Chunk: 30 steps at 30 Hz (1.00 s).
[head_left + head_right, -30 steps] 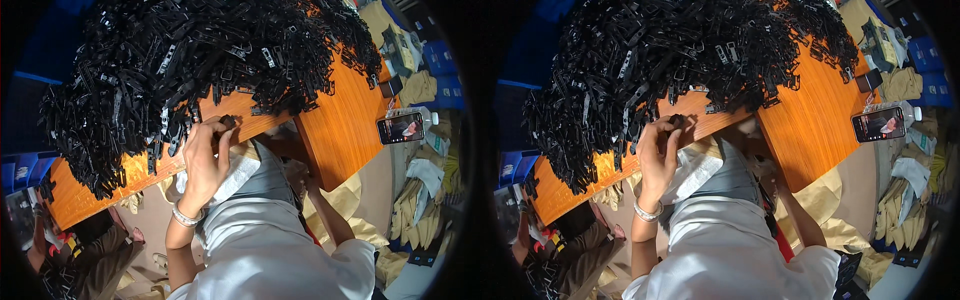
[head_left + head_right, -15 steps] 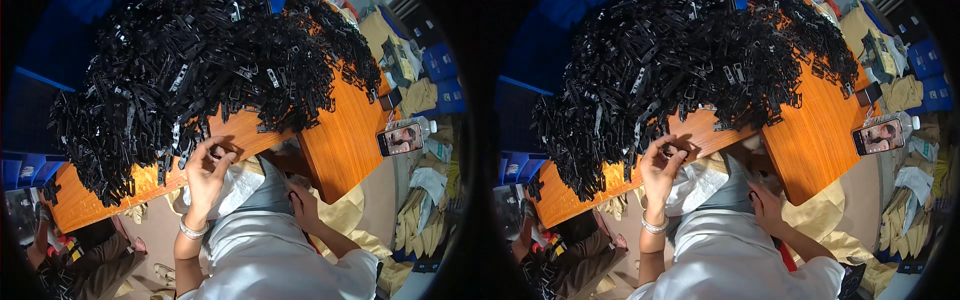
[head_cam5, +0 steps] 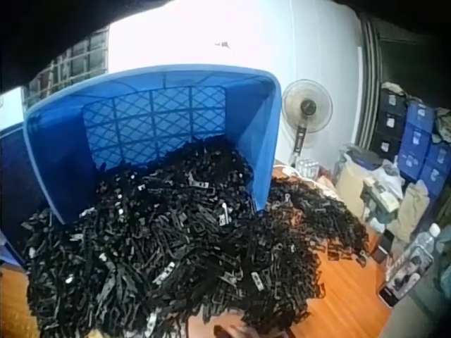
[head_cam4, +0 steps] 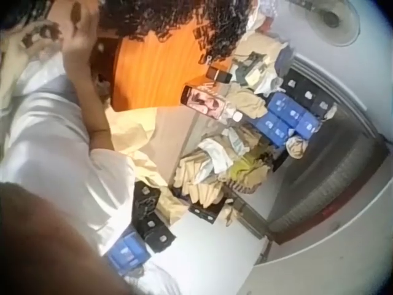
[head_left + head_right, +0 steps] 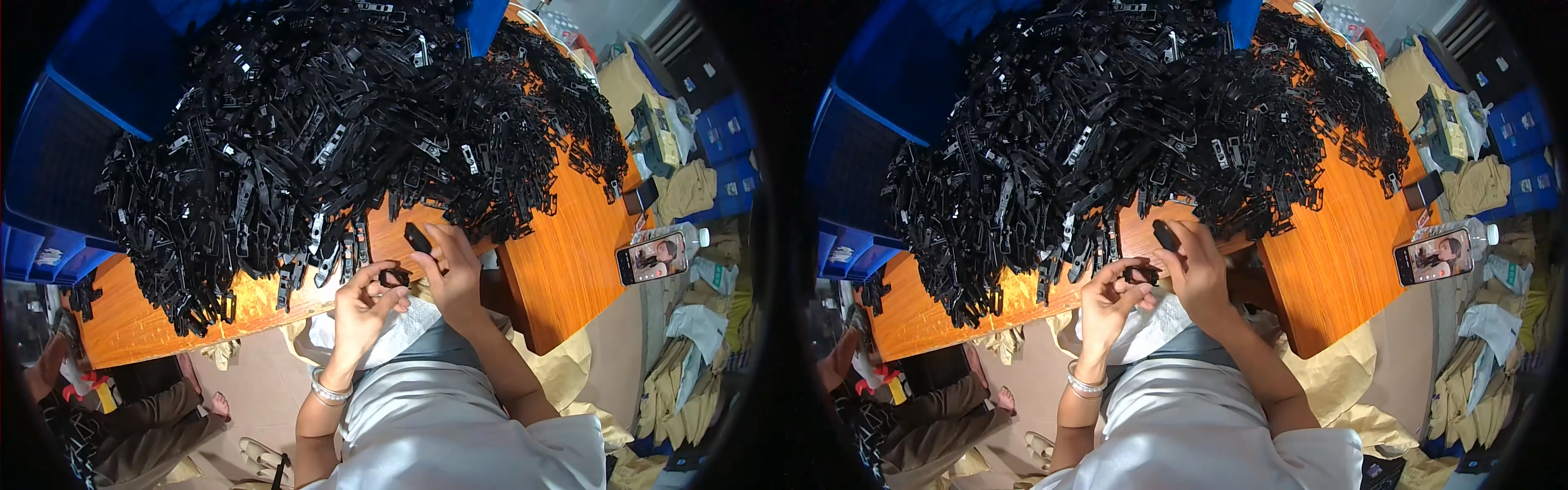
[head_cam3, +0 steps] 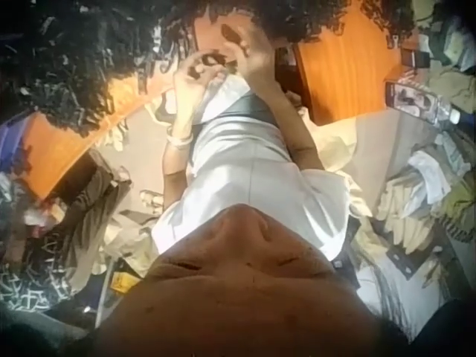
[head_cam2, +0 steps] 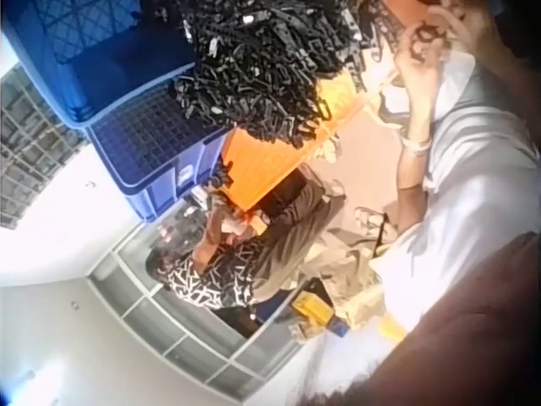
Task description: Assembling or inspecting small black plastic components at a factory workbench.
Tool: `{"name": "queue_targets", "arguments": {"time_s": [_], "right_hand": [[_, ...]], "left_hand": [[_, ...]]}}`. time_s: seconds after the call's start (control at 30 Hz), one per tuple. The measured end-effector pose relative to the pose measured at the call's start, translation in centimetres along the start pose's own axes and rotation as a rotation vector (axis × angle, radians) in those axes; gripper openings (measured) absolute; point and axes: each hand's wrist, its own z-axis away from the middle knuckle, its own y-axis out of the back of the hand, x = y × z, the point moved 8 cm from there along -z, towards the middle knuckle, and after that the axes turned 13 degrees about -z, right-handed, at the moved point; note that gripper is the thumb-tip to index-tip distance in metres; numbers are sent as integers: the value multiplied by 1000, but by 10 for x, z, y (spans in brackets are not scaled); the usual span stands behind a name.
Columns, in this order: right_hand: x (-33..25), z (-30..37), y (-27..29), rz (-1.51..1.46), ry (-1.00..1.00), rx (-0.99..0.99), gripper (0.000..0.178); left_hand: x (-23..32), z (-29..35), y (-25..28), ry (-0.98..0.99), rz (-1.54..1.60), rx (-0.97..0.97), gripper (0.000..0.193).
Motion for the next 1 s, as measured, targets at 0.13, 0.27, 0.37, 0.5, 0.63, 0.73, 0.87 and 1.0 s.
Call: {"name": "queue_targets", "arguments": {"time_s": [0.13,0.27,0.37,0.5,0.63,0.73,0.87,1.0], "right_hand": [[-1,-7,0,-104,69,28,31],[-13,-7,8,-10,166,13,24],[-21,5,50,159,180,220,14],[-17,10,110,573,104,387,13],[5,12,128,836,12,316,13],[5,16,136,869,-38,223,10],[-3,18,144,844,-90,228,6],[-43,18,107,204,56,66,10]], "left_hand": [[-1,-4,-6,6,14,-2,29],[-3,-4,-8,17,-21,-19,28],[4,-2,-3,-116,-248,38,26],[4,-5,-4,-178,-336,64,26],[2,-5,-13,-46,-119,2,27],[2,-4,-13,-45,-48,-15,28],[8,-2,-8,-75,-8,-6,29],[6,-4,-20,52,248,-200,34]]}}
